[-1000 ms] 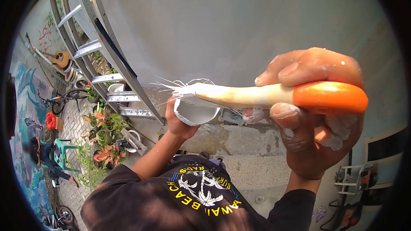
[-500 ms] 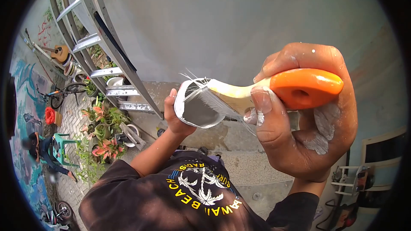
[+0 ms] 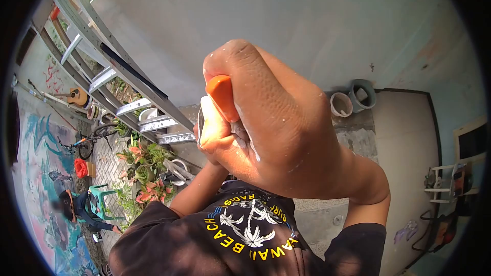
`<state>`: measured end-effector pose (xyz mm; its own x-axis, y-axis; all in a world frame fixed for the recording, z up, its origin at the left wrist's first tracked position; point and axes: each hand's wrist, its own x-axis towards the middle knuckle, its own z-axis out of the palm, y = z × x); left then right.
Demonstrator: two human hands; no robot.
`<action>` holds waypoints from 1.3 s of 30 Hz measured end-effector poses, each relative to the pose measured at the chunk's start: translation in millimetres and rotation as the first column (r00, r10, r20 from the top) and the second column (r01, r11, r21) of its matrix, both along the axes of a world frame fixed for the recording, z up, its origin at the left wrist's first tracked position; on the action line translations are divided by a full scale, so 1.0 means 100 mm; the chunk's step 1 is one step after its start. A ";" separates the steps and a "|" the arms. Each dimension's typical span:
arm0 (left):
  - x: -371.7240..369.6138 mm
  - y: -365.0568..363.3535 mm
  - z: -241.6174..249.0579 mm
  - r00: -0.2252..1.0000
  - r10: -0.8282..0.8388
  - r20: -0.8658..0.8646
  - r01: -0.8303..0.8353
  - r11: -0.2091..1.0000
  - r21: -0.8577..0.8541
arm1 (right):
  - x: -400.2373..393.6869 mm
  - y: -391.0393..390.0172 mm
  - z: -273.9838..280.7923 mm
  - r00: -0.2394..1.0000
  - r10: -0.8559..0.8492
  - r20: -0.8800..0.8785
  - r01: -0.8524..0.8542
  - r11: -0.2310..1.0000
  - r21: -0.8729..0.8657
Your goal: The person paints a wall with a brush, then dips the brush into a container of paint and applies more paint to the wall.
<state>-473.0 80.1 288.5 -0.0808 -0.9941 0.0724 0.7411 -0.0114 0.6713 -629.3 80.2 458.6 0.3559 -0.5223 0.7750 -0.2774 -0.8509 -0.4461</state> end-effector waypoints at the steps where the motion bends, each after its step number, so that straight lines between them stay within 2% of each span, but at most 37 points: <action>1: 0.00 0.00 0.02 0.997 0.014 0.069 -0.014 1.000 0.005 | 0.00 -0.02 -0.04 0.999 0.047 -0.012 -0.046 0.999 0.012; 2: 0.00 -0.04 -0.16 0.946 -0.146 -0.291 0.139 0.989 -0.044 | 0.02 -0.06 -0.07 0.998 0.070 0.005 -0.070 0.998 0.008; 5: -0.02 -0.03 -0.26 0.957 -0.132 -0.257 0.129 0.991 -0.030 | 0.00 -0.11 -0.10 0.998 0.058 -0.005 -0.057 0.993 0.104; 13: -0.14 -0.08 -0.04 0.981 -0.071 -0.178 0.064 0.997 -0.045 | -0.02 -0.21 -0.07 0.999 0.006 -0.043 -0.003 0.998 0.068; 15: -0.16 -0.11 -0.01 0.984 -0.053 -0.167 0.043 0.997 -0.059 | -0.07 -0.20 0.00 0.999 -0.011 0.033 0.008 0.996 0.087; 16: -0.12 -0.11 -0.02 0.964 -0.099 -0.248 0.109 0.994 0.024 | -0.09 -0.16 0.06 0.999 -0.006 0.053 -0.003 0.987 0.158; 17: -0.11 -0.12 -0.01 0.963 -0.097 -0.253 0.105 0.994 0.020 | -0.12 -0.17 0.08 0.999 -0.002 0.048 -0.006 0.988 0.154; 19: -0.13 -0.15 0.09 0.948 -0.122 -0.294 0.152 0.985 0.079 | -0.17 -0.21 0.12 0.999 -0.046 -0.002 0.046 0.999 -0.018; 21: -0.18 -0.19 0.28 0.958 -0.080 -0.275 0.112 0.988 0.103 | -0.19 -0.26 0.19 0.999 -0.007 -0.031 0.006 1.000 -0.024; 23: -0.16 -0.25 0.33 0.934 -0.222 -0.278 0.254 0.963 0.085 | -0.20 -0.39 0.19 0.984 0.145 -0.100 -0.160 0.973 -0.164; 24: -0.12 -0.28 0.33 0.915 -0.280 -0.289 0.306 0.951 0.048 | -0.21 -0.41 0.22 0.981 0.152 -0.123 -0.173 0.969 -0.178; 25: -0.13 -0.29 0.37 0.914 -0.279 -0.295 0.301 0.953 0.032 | -0.23 -0.41 0.24 0.979 0.156 -0.135 -0.179 0.966 -0.188; 27: -0.14 -0.31 0.45 0.925 -0.228 -0.303 0.272 0.956 0.112 | -0.24 -0.41 0.28 0.961 0.145 -0.236 -0.209 0.938 -0.278; 35: -0.10 -0.46 0.49 0.921 -0.265 -0.285 0.281 0.960 0.014 | -0.23 -0.43 0.27 0.928 0.119 -0.353 -0.259 0.888 -0.380; 37: -0.09 -0.45 0.54 0.936 -0.240 -0.258 0.257 0.966 0.034 | -0.23 -0.43 0.27 0.915 0.102 -0.391 -0.263 0.885 -0.384; 39: -0.07 -0.47 0.53 0.940 -0.237 -0.245 0.251 0.968 0.027 | -0.18 -0.44 0.26 0.949 0.116 -0.292 -0.235 0.879 -0.415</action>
